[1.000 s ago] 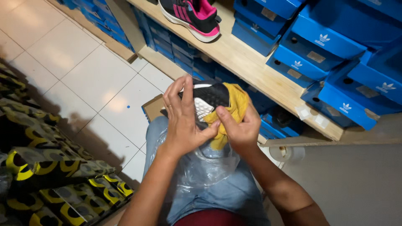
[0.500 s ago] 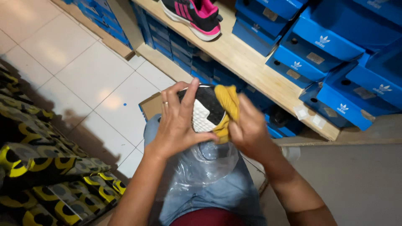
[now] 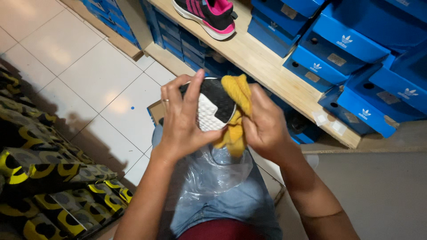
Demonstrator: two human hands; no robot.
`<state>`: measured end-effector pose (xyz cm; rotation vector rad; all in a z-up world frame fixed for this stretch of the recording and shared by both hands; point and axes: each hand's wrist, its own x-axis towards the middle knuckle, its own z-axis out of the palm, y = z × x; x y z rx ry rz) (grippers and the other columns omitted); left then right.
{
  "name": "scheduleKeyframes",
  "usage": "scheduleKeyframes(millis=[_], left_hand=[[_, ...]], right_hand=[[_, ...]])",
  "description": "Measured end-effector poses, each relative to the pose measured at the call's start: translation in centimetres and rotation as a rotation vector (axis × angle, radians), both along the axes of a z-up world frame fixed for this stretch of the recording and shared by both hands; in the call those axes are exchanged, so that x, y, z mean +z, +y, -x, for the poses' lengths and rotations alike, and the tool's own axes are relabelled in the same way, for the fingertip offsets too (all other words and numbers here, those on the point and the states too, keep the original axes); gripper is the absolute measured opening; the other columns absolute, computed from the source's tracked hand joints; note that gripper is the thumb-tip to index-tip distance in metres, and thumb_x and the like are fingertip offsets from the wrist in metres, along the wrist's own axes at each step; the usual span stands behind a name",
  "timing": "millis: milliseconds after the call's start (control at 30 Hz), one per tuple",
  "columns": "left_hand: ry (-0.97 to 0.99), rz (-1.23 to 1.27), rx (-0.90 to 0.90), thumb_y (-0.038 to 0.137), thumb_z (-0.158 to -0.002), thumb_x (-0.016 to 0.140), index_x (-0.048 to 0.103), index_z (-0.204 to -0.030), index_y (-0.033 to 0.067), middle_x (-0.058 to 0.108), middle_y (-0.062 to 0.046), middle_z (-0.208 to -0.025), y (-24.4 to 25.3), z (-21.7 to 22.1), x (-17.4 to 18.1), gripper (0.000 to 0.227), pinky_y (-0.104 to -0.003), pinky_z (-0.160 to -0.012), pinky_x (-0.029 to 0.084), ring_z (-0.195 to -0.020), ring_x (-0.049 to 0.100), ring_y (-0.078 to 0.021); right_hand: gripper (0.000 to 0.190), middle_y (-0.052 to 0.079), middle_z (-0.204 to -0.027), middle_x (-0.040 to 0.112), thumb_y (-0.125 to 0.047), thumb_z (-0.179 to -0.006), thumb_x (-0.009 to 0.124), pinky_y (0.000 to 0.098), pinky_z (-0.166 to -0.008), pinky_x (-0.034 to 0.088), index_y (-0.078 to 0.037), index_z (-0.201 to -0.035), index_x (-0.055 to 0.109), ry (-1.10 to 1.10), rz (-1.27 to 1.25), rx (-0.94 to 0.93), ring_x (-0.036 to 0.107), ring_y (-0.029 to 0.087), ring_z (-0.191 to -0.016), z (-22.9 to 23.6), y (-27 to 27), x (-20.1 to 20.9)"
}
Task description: The person wipes the upper and sole of a shoe with a cloth, then places the shoe into a plastic bag.
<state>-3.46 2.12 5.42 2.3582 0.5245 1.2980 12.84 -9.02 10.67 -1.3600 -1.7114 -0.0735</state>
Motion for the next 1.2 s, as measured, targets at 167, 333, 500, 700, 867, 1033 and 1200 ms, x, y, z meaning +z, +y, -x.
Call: scheduleKeyframes(millis=[167, 333, 500, 700, 867, 1033, 1200], left_hand=[[-0.012, -0.066, -0.006, 0.03, -0.06, 0.098, 0.04, -0.158, 0.0079, 0.044, -0.02, -0.133, 0.7, 0.5, -0.1, 0.116, -0.056, -0.112, 0.03, -0.121, 0.039, -0.0431], [-0.012, 0.021, -0.113, 0.032, -0.063, 0.096, 0.041, -0.156, 0.01, 0.044, -0.02, -0.134, -0.9, -0.8, -0.6, 0.11, -0.056, -0.112, 0.03, -0.122, 0.038, -0.0413], [-0.059, 0.05, -0.08, 0.019, -0.058, 0.096, 0.039, -0.157, 0.0108, 0.043, -0.019, -0.135, -0.5, -0.6, 0.1, 0.114, -0.056, -0.114, 0.03, -0.123, 0.038, -0.041], [-0.097, 0.141, -0.073, 0.018, -0.057, 0.097, 0.037, -0.158, 0.0108, 0.041, -0.018, -0.134, -0.7, -0.7, -0.6, 0.117, -0.056, -0.114, 0.031, -0.123, 0.036, -0.0406], [0.006, 0.143, 0.053, 0.037, -0.069, 0.094, 0.028, -0.158, 0.0121, 0.039, -0.021, -0.136, -0.5, 0.1, 0.8, 0.113, -0.049, -0.118, 0.038, -0.134, 0.041, -0.0371], [-0.158, 0.344, 0.069, 0.035, -0.064, 0.093, 0.024, -0.159, 0.0074, 0.039, -0.016, -0.145, 0.2, 0.9, 2.0, 0.12, -0.038, -0.124, 0.034, -0.138, 0.043, -0.0294], [-0.152, 0.392, 0.044, 0.033, -0.062, 0.084, 0.02, -0.16, 0.0057, 0.03, -0.019, -0.162, -0.5, 0.8, 1.8, 0.12, -0.043, -0.133, 0.026, -0.151, 0.035, -0.0332]], right_hand=[[0.027, 0.027, -0.121, 0.062, -0.009, -0.096, 0.051, 0.0523, -0.073, 0.055, 0.006, -0.112, 0.066, -0.145, -0.001, -0.034, 0.063, 0.05, -0.089, -2.2, -1.5, -6.6], [0.032, 0.019, -0.129, 0.063, -0.005, -0.094, 0.049, 0.0482, -0.081, 0.056, 0.0, -0.12, 0.067, 0.012, 0.068, 0.003, 0.061, 0.053, -0.098, -2.4, -0.3, -2.9], [0.034, 0.018, -0.124, 0.065, -0.01, -0.094, 0.048, 0.048, -0.081, 0.056, 0.0, -0.119, 0.068, 0.058, 0.09, 0.008, 0.065, 0.047, -0.099, -1.4, -1.1, -3.4], [0.033, 0.022, -0.13, 0.064, -0.012, -0.098, 0.049, 0.048, -0.087, 0.056, 0.004, -0.119, 0.068, 0.016, 0.001, -0.005, 0.065, 0.048, -0.107, -1.0, 0.2, -3.9], [0.029, 0.035, -0.118, 0.049, 0.003, -0.091, 0.04, 0.0597, -0.084, 0.048, 0.014, -0.116, 0.049, -0.134, 0.064, 0.028, 0.053, 0.052, -0.099, -0.1, -0.2, -3.5], [0.048, 0.021, -0.142, 0.055, 0.017, -0.074, 0.047, 0.0504, -0.079, 0.052, -0.002, -0.114, 0.064, -0.167, 0.187, 0.006, 0.062, 0.041, -0.113, 2.1, -1.3, -4.5], [0.039, 0.021, -0.143, 0.052, -0.005, -0.088, 0.053, 0.0506, -0.087, 0.053, -0.003, -0.127, 0.056, -0.116, 0.292, -0.075, 0.061, 0.042, -0.119, 2.2, -0.5, -3.3]])
